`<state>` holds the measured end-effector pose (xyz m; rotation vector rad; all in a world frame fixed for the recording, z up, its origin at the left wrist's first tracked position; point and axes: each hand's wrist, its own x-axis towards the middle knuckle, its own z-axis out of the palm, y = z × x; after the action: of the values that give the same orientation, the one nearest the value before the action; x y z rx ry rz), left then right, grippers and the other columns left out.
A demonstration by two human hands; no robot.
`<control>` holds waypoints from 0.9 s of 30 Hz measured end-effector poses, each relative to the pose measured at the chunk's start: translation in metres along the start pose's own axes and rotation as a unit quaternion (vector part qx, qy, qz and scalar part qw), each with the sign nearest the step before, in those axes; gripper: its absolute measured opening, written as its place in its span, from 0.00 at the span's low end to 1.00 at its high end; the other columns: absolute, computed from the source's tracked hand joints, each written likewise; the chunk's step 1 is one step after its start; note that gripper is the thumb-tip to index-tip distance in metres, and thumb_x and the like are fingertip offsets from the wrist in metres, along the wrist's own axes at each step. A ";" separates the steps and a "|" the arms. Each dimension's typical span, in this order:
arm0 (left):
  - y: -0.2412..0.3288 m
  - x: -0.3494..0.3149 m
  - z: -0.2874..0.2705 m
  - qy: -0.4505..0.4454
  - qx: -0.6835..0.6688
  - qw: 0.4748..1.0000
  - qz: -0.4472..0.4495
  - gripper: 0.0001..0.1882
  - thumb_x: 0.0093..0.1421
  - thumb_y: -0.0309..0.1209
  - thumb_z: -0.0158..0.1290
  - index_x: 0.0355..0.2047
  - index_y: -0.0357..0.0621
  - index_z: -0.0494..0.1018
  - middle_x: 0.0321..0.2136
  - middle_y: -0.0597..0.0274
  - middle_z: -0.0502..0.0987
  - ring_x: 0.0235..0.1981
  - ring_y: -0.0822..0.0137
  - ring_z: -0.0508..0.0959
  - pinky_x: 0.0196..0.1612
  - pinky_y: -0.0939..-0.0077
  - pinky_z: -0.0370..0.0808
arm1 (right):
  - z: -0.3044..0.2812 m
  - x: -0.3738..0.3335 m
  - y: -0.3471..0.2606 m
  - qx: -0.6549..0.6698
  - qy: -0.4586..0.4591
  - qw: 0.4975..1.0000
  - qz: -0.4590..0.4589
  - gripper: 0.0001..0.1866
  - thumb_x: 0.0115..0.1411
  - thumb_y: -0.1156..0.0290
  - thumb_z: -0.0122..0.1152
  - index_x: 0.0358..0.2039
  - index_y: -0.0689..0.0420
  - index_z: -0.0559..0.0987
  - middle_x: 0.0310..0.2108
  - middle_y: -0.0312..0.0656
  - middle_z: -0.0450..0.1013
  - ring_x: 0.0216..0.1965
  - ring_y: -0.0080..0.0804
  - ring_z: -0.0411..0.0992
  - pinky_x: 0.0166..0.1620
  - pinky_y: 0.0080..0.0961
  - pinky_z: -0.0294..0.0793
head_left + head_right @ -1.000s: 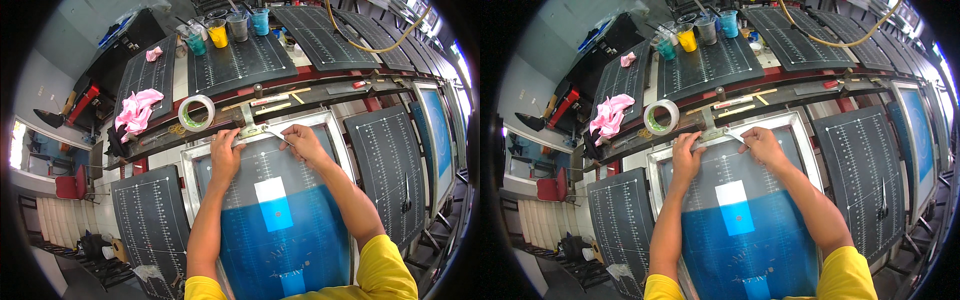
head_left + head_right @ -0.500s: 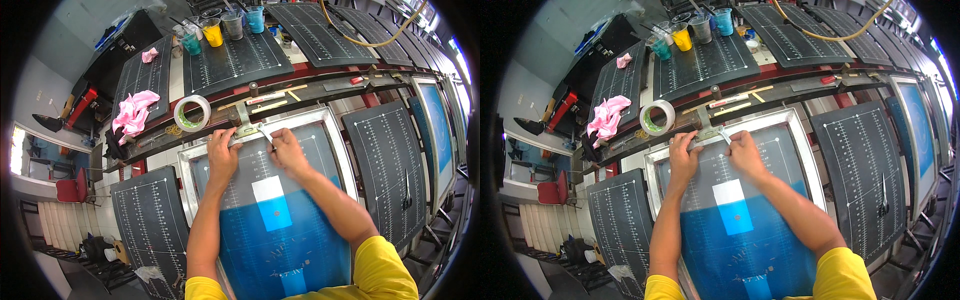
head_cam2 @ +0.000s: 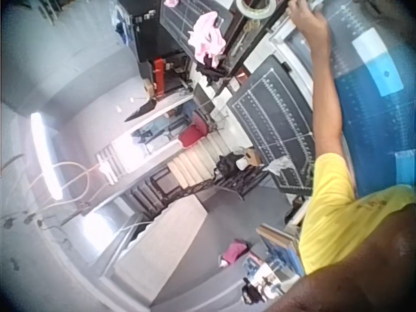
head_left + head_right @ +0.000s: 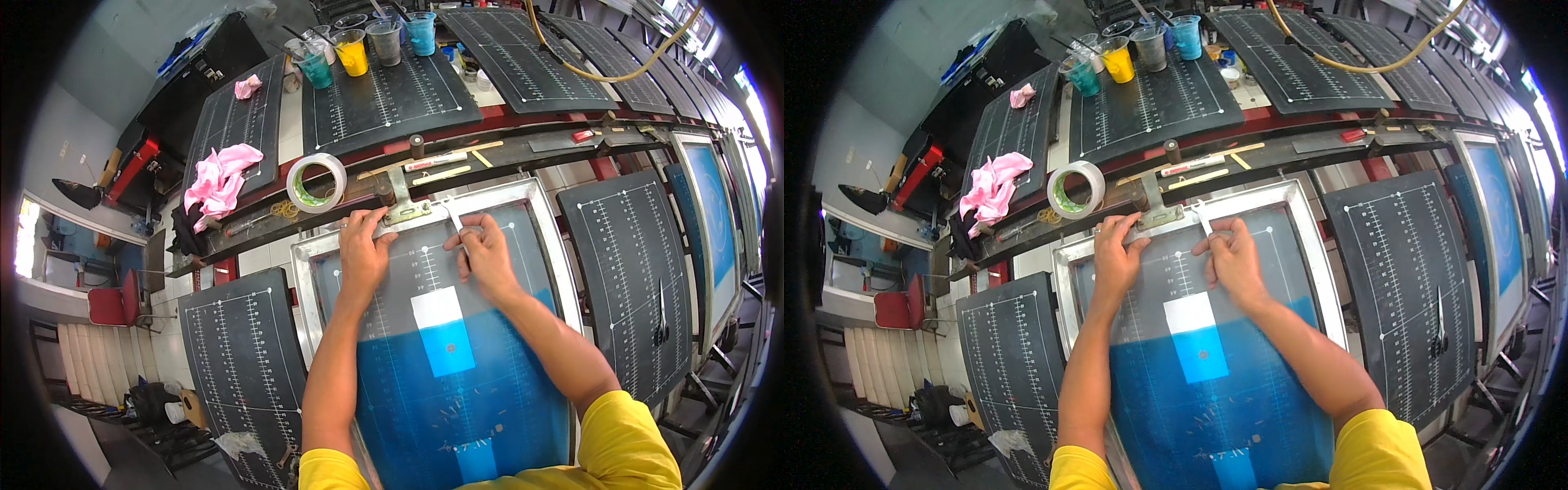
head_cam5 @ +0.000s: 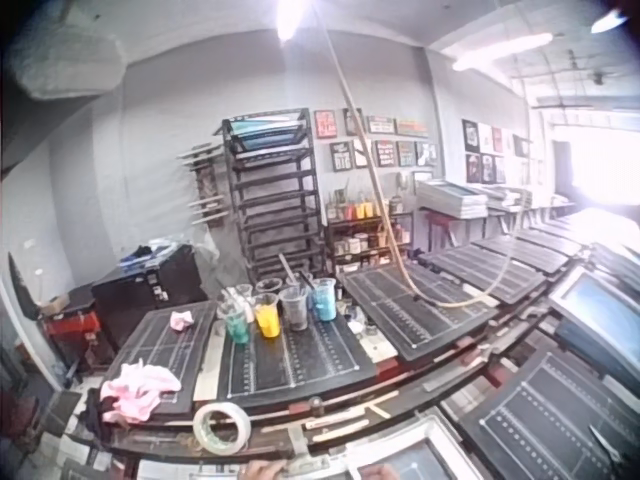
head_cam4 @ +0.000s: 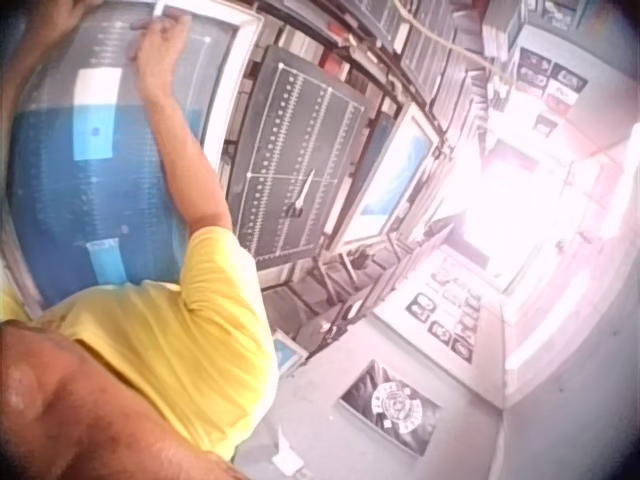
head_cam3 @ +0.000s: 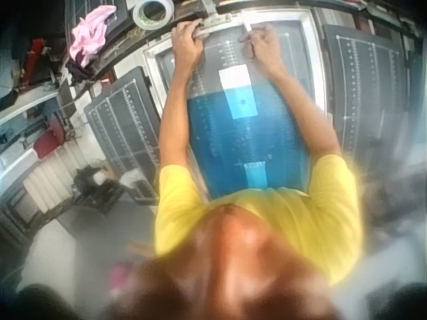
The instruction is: The person aligns a screen printing frame on a press by using a caliper to measure distances and adjusting the frame's position by hand, then applies tape to the screen.
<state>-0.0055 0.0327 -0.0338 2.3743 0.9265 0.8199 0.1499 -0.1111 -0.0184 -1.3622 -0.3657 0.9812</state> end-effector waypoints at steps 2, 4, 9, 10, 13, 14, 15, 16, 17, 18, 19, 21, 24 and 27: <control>-0.001 0.003 0.002 0.001 0.002 1.000 0.006 0.23 0.52 0.35 0.63 0.48 0.44 0.77 0.41 0.54 0.74 0.46 0.50 0.72 0.51 0.58 0.67 | -0.010 0.007 -0.018 -0.066 -0.022 0.998 0.009 0.11 0.66 0.76 0.46 0.47 0.65 0.65 0.29 0.48 0.76 0.09 0.20 0.57 0.11 0.19 0.56; -0.004 0.003 0.002 0.001 -0.005 1.000 0.007 0.23 0.52 0.36 0.63 0.49 0.44 0.77 0.41 0.54 0.74 0.46 0.50 0.72 0.51 0.58 0.67 | -0.017 0.017 -0.024 -0.082 -0.065 0.994 0.042 0.11 0.64 0.77 0.48 0.46 0.67 0.68 0.28 0.48 0.77 0.09 0.19 0.58 0.11 0.20 0.55; -0.003 0.001 -0.001 0.003 -0.001 1.000 0.018 0.23 0.51 0.33 0.64 0.49 0.44 0.77 0.41 0.55 0.74 0.46 0.51 0.72 0.51 0.59 0.67 | -0.020 0.035 -0.035 -0.137 -0.102 0.983 0.066 0.10 0.61 0.76 0.51 0.42 0.66 0.72 0.26 0.47 0.78 0.10 0.17 0.57 0.12 0.19 0.51; -0.003 0.001 -0.001 0.001 -0.002 1.000 0.017 0.23 0.51 0.32 0.64 0.49 0.44 0.77 0.41 0.55 0.74 0.46 0.51 0.73 0.51 0.59 0.67 | -0.022 0.039 -0.038 -0.160 -0.102 0.980 0.065 0.10 0.61 0.76 0.51 0.42 0.66 0.72 0.26 0.47 0.78 0.10 0.17 0.56 0.12 0.18 0.50; 0.000 0.002 0.000 0.000 0.004 1.000 0.009 0.23 0.50 0.29 0.64 0.49 0.44 0.77 0.41 0.55 0.74 0.45 0.52 0.73 0.51 0.60 0.67 | -0.022 0.051 -0.050 -0.193 -0.122 0.971 0.071 0.09 0.59 0.77 0.52 0.41 0.64 0.72 0.24 0.47 0.77 0.10 0.16 0.54 0.12 0.18 0.47; 0.000 0.002 0.000 0.000 0.007 1.000 0.006 0.23 0.50 0.28 0.64 0.49 0.44 0.77 0.41 0.55 0.74 0.45 0.52 0.73 0.51 0.60 0.67 | -0.022 0.056 -0.054 -0.194 -0.135 0.968 0.083 0.09 0.59 0.77 0.51 0.40 0.64 0.72 0.24 0.47 0.77 0.10 0.16 0.54 0.12 0.19 0.47; 0.000 0.002 0.001 0.001 0.010 1.000 0.010 0.23 0.50 0.28 0.64 0.49 0.45 0.77 0.41 0.56 0.74 0.45 0.52 0.73 0.51 0.60 0.68 | -0.022 0.058 -0.057 -0.196 -0.147 0.965 0.094 0.09 0.59 0.77 0.51 0.40 0.64 0.72 0.24 0.48 0.77 0.10 0.16 0.54 0.12 0.19 0.47; -0.001 0.002 0.002 0.002 0.013 1.000 0.014 0.23 0.50 0.28 0.64 0.49 0.45 0.77 0.41 0.56 0.74 0.45 0.52 0.73 0.51 0.60 0.68 | -0.021 0.058 -0.057 -0.191 -0.147 0.965 0.100 0.08 0.59 0.77 0.51 0.40 0.63 0.72 0.24 0.47 0.77 0.10 0.16 0.54 0.13 0.19 0.47; -0.002 0.003 0.002 0.003 0.015 1.000 0.018 0.23 0.50 0.28 0.64 0.49 0.45 0.77 0.41 0.56 0.74 0.45 0.52 0.73 0.51 0.60 0.68 | -0.019 0.057 -0.057 -0.186 -0.147 0.966 0.105 0.08 0.60 0.77 0.51 0.39 0.63 0.71 0.24 0.47 0.76 0.11 0.16 0.54 0.13 0.19 0.47; -0.001 0.003 0.002 0.004 0.016 1.000 0.014 0.23 0.50 0.28 0.64 0.49 0.45 0.77 0.41 0.56 0.74 0.45 0.52 0.73 0.51 0.60 0.68 | -0.018 0.057 -0.056 -0.181 -0.146 0.966 0.111 0.07 0.60 0.77 0.50 0.39 0.63 0.71 0.24 0.46 0.76 0.11 0.16 0.54 0.13 0.19 0.47; 0.000 0.002 0.003 0.004 0.015 1.000 0.008 0.23 0.50 0.28 0.64 0.49 0.45 0.77 0.41 0.56 0.74 0.45 0.52 0.73 0.51 0.60 0.68 | -0.015 0.053 -0.049 -0.161 -0.114 0.975 0.098 0.07 0.60 0.76 0.50 0.39 0.62 0.71 0.25 0.46 0.76 0.11 0.17 0.55 0.13 0.20 0.49; 0.001 0.001 0.003 0.009 0.011 1.000 0.001 0.23 0.50 0.29 0.64 0.48 0.45 0.77 0.41 0.56 0.74 0.45 0.52 0.73 0.51 0.60 0.68 | -0.001 0.038 -0.026 -0.122 -0.053 0.989 0.071 0.06 0.62 0.74 0.49 0.39 0.61 0.70 0.25 0.45 0.77 0.12 0.19 0.57 0.14 0.22 0.53; -0.001 0.001 0.002 0.014 -0.001 1.000 0.003 0.23 0.49 0.30 0.64 0.48 0.44 0.78 0.40 0.56 0.74 0.45 0.51 0.73 0.51 0.60 0.68 | 0.024 0.020 -0.009 0.050 0.000 0.993 0.103 0.07 0.64 0.77 0.44 0.43 0.60 0.64 0.26 0.43 0.72 0.14 0.21 0.59 0.14 0.23 0.55; -0.002 0.001 0.002 0.016 -0.005 1.000 0.006 0.23 0.49 0.31 0.64 0.47 0.44 0.78 0.40 0.56 0.75 0.45 0.51 0.73 0.51 0.61 0.68 | 0.059 0.005 0.010 0.150 0.067 0.984 0.070 0.09 0.65 0.77 0.42 0.45 0.58 0.59 0.27 0.42 0.68 0.16 0.22 0.60 0.15 0.23 0.57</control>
<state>-0.0038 0.0342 -0.0359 2.3674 0.9202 0.8681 0.1064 -0.0703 -0.0164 -1.1822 -0.0179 1.0089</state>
